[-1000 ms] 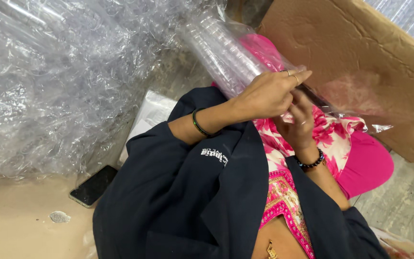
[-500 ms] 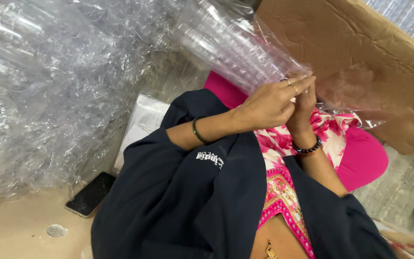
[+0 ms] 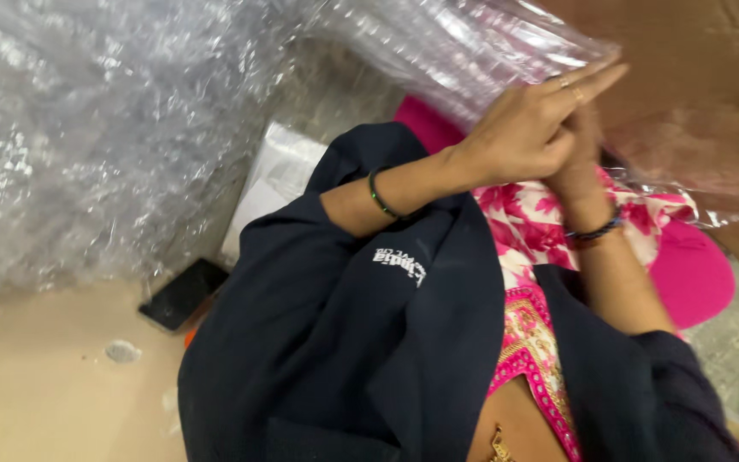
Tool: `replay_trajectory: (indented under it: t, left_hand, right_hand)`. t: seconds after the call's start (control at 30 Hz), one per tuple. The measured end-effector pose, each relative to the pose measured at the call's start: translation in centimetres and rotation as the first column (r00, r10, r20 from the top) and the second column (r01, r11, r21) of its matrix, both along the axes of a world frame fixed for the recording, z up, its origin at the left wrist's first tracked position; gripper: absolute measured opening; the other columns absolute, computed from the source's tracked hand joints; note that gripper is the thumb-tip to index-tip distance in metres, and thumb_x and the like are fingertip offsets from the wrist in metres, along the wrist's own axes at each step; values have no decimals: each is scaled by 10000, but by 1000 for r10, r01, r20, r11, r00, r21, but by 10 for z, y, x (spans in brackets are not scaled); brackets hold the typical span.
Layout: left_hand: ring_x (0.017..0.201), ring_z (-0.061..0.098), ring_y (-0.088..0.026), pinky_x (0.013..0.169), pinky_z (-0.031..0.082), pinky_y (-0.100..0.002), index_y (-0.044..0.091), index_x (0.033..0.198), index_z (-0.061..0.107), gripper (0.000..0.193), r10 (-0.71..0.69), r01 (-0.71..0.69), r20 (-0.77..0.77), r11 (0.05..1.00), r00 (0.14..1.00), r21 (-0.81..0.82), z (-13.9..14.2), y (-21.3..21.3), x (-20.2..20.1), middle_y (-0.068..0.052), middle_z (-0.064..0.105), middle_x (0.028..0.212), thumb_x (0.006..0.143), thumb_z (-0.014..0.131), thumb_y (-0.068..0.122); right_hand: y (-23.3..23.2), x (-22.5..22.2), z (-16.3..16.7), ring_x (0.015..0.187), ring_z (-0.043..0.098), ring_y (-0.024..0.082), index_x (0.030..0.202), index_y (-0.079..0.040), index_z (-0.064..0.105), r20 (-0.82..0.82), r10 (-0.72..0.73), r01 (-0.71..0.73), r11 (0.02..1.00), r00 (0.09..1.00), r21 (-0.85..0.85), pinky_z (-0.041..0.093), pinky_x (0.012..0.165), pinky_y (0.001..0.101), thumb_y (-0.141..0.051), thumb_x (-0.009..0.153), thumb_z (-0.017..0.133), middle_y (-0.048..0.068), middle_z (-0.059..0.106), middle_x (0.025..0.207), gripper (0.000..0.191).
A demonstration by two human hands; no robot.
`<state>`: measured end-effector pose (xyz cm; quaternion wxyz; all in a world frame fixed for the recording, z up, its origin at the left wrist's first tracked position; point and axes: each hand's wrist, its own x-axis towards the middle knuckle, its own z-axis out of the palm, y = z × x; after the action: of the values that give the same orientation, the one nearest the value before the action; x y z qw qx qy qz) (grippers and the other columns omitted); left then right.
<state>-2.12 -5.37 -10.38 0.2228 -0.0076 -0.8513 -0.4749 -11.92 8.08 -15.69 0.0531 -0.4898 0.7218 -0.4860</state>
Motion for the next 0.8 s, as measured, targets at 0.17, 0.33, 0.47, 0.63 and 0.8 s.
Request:
replay_trajectory:
  t: [0.17, 0.33, 0.47, 0.63, 0.8]
  left_hand:
    - [965, 763, -275, 826, 631, -341, 204, 1572, 326, 813, -72, 57, 129, 992, 989, 116, 6, 11, 5, -100, 456, 1617, 801, 561, 93]
    - [1092, 716, -364, 943, 599, -429, 113, 1559, 402, 772, -4, -4, 113, 997, 994, 72, -12, 16, -15, -200, 536, 1520, 816, 611, 116]
    - [1162, 701, -356, 976, 593, -416, 52, 1531, 419, 751, -3, 3, 103, 1000, 995, -1, -33, 8, -18, -208, 529, 1506, 807, 611, 105]
    - [1175, 693, -342, 924, 603, -398, 77, 1515, 445, 751, 20, -22, 36, 999, 999, 48, -36, -3, -15, -161, 514, 1543, 779, 598, 70]
    - [1107, 736, -301, 864, 616, -390, 150, 1504, 478, 746, 18, -19, 49, 1000, 999, 17, -13, -10, -20, -134, 529, 1549, 776, 624, 74]
  right_hand:
    - [-4, -58, -10, 975, 548, 149, 1278, 56, 543, 220, -112, 111, 994, 969, 17, 477, 807, 287, -137, 1046, 638, 79, 575, 1100, 316]
    - [-11, -75, -66, 894, 505, 104, 1218, 35, 582, 396, -158, 152, 987, 905, 45, 451, 740, 250, -177, 1039, 622, 40, 565, 1022, 281]
    - [-6, -79, -74, 868, 554, 72, 1131, 44, 597, 542, 6, -62, 995, 840, 84, 476, 697, 232, -187, 1049, 636, 32, 614, 983, 248]
    - [13, -62, -32, 972, 598, 90, 1179, 22, 639, 298, -167, 123, 979, 940, 162, 525, 834, 247, -146, 1078, 702, 58, 660, 1062, 205]
    - [-2, -46, 1, 1026, 617, 175, 1219, 71, 594, 24, -234, 235, 968, 972, -87, 526, 904, 313, -7, 998, 757, 106, 622, 1115, 285]
